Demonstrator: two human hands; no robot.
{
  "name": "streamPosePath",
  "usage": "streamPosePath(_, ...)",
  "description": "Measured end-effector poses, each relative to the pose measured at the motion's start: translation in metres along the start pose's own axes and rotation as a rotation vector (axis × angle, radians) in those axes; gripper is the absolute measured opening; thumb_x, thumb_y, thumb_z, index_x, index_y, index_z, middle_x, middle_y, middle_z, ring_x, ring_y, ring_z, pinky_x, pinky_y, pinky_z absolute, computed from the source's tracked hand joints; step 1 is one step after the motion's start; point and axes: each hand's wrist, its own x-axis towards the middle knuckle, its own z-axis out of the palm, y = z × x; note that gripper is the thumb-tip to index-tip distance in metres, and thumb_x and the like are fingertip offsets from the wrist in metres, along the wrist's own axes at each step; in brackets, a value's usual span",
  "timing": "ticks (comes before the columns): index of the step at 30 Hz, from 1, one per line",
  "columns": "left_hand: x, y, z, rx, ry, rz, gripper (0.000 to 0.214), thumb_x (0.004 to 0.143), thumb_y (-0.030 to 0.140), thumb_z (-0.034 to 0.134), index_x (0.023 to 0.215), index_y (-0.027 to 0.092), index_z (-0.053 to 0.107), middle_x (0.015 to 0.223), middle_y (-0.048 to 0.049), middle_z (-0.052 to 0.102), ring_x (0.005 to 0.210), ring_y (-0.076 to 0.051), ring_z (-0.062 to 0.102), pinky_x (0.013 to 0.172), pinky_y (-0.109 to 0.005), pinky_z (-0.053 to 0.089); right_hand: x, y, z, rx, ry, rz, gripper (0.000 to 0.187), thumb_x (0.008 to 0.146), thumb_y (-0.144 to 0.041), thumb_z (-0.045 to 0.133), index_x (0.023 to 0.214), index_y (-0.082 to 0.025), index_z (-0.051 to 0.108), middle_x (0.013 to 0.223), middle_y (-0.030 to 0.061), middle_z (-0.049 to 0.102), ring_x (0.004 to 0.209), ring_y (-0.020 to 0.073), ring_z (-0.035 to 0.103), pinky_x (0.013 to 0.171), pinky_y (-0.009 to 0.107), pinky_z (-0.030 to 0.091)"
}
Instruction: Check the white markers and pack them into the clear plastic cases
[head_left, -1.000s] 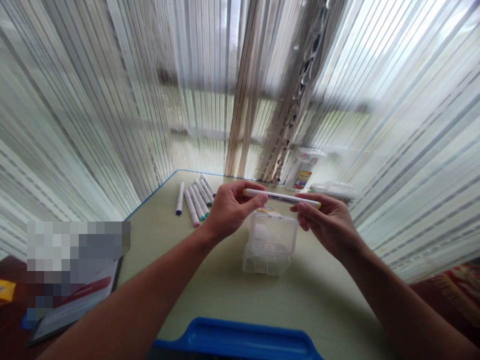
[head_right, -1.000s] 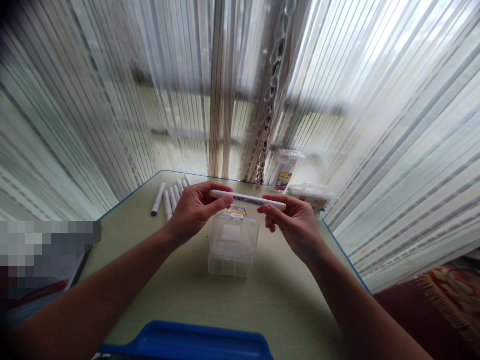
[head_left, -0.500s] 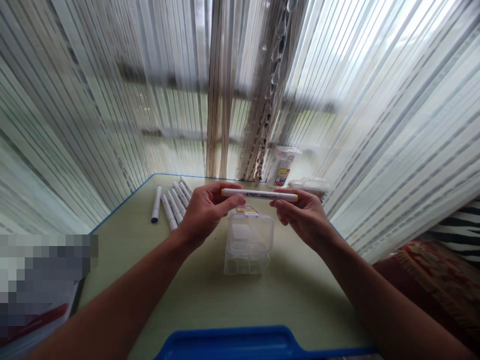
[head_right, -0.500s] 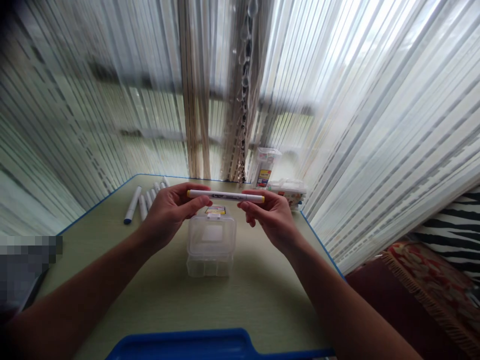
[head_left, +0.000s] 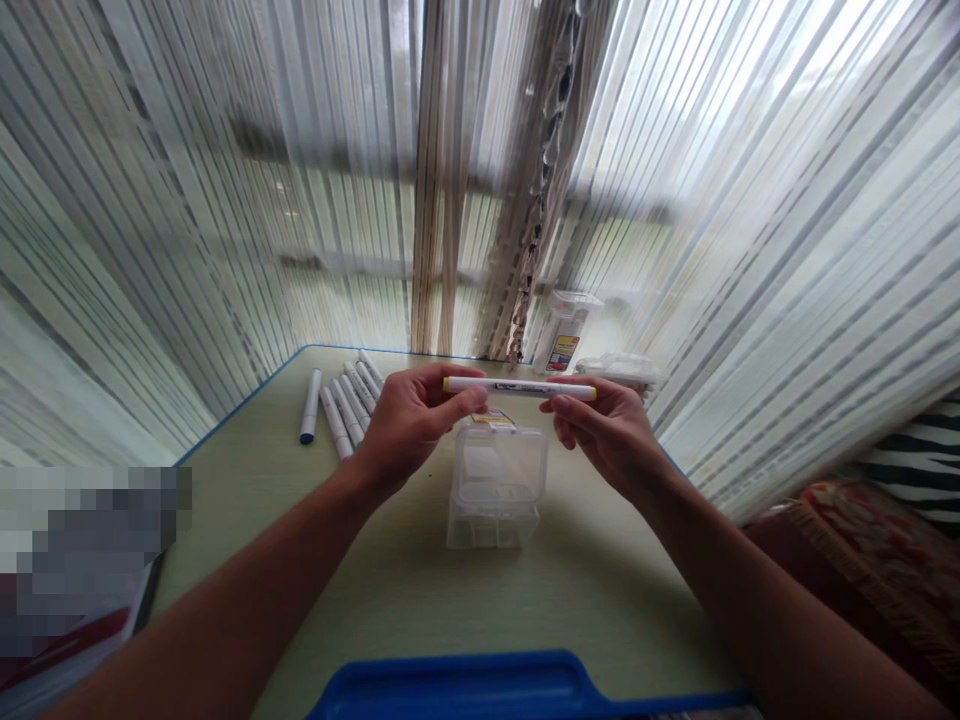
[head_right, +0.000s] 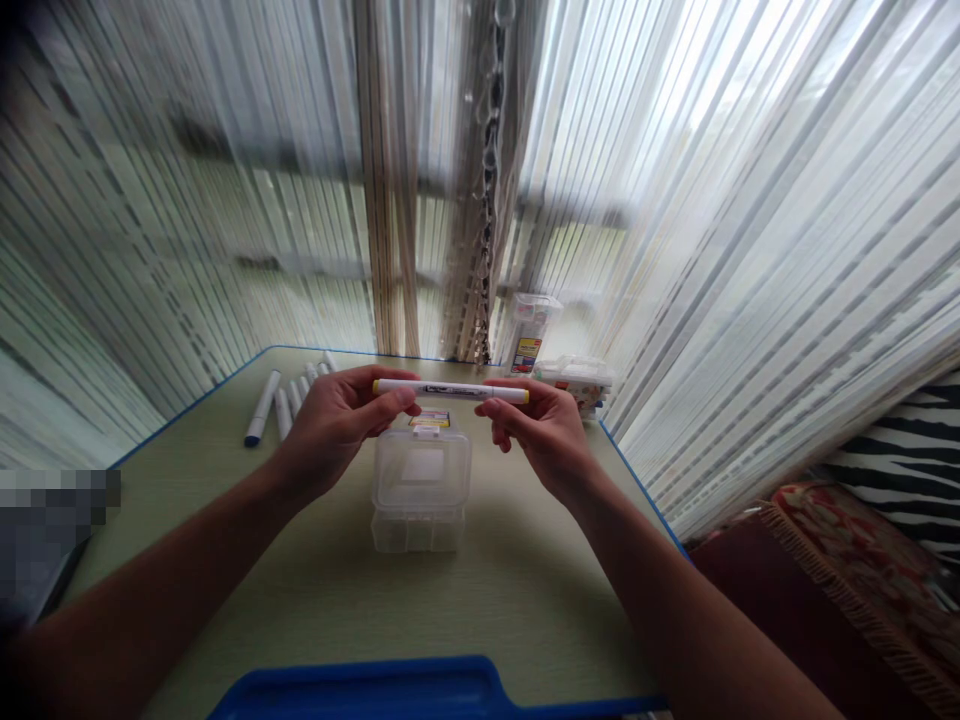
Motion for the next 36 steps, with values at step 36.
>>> streamPosePath(36,0.0018,-0.0001,-0.0011,0.178,0.015,0.056,0.02,0.079,0.03,0.071,0.091,0.013,0.071,0.067,-0.0022,0.067,0.049,-0.005,0.04,0.045,-0.019,0.029,0.0005,-0.0002,-0.0024,0.017,0.041,0.052,0.017,0.076,-0.029,0.077,0.088,-0.017,0.076,0.064,0.005,0.071,0.044,0.01,0.057,0.04,0.021,0.041)
